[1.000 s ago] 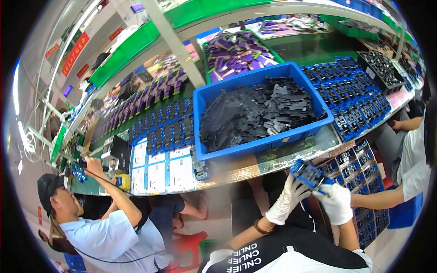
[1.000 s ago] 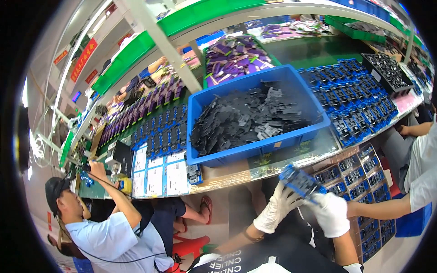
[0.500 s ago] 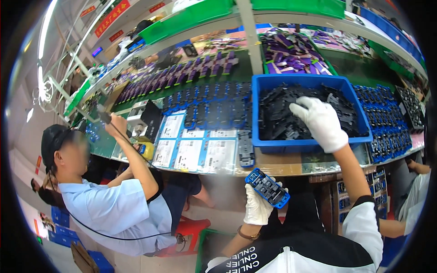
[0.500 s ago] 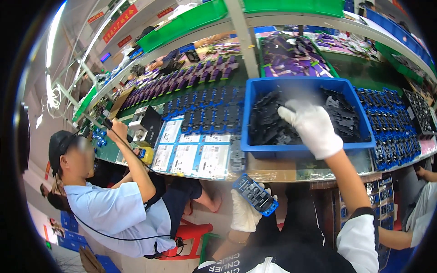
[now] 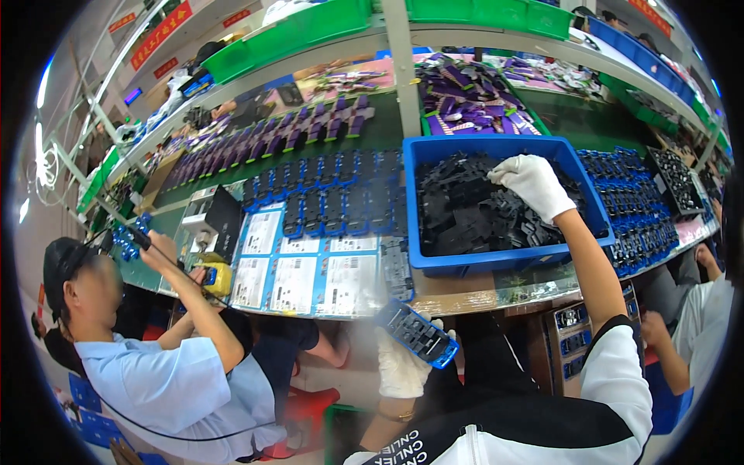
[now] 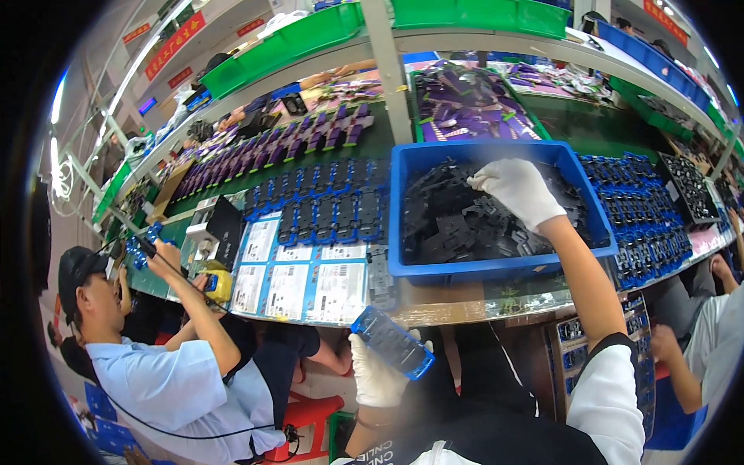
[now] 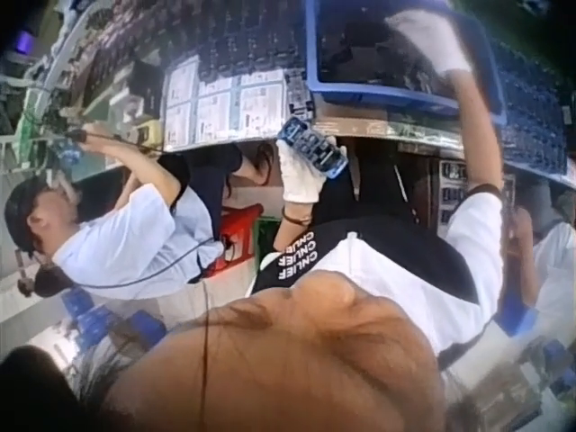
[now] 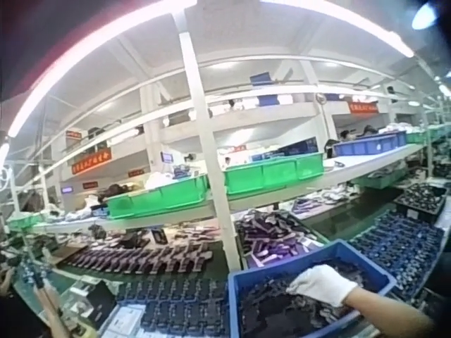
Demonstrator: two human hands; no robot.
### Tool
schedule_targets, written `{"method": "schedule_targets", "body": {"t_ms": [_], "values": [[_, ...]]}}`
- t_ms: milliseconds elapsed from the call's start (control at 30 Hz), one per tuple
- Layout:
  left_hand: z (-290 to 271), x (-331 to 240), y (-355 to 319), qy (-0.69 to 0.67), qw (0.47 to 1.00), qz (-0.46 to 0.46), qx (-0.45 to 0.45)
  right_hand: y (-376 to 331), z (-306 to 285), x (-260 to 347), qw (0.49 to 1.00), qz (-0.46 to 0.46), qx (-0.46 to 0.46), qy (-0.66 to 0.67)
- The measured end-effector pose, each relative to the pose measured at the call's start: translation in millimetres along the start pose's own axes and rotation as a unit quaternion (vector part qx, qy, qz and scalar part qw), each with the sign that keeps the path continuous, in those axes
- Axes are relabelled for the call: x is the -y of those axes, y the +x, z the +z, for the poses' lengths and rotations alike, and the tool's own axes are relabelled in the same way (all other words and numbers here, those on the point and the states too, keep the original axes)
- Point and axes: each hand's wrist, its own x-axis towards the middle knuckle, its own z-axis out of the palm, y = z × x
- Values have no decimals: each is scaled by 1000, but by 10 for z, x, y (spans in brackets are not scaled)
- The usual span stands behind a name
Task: The person assembles toy cars by taking chassis components from a bin, attaching them onto toy car bodies by hand, and placing the assembled cars on the table.
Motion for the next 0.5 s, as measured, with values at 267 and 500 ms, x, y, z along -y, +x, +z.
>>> {"method": "schedule_targets", "body": {"t_ms": [267,500], "values": [[231,59,61,-37,995,-24,89,-355,-321,-251,932,229,-102,262],[456,179,148,-40,992,-24,120,-725,-236,100,908,248,-111,318]]}}
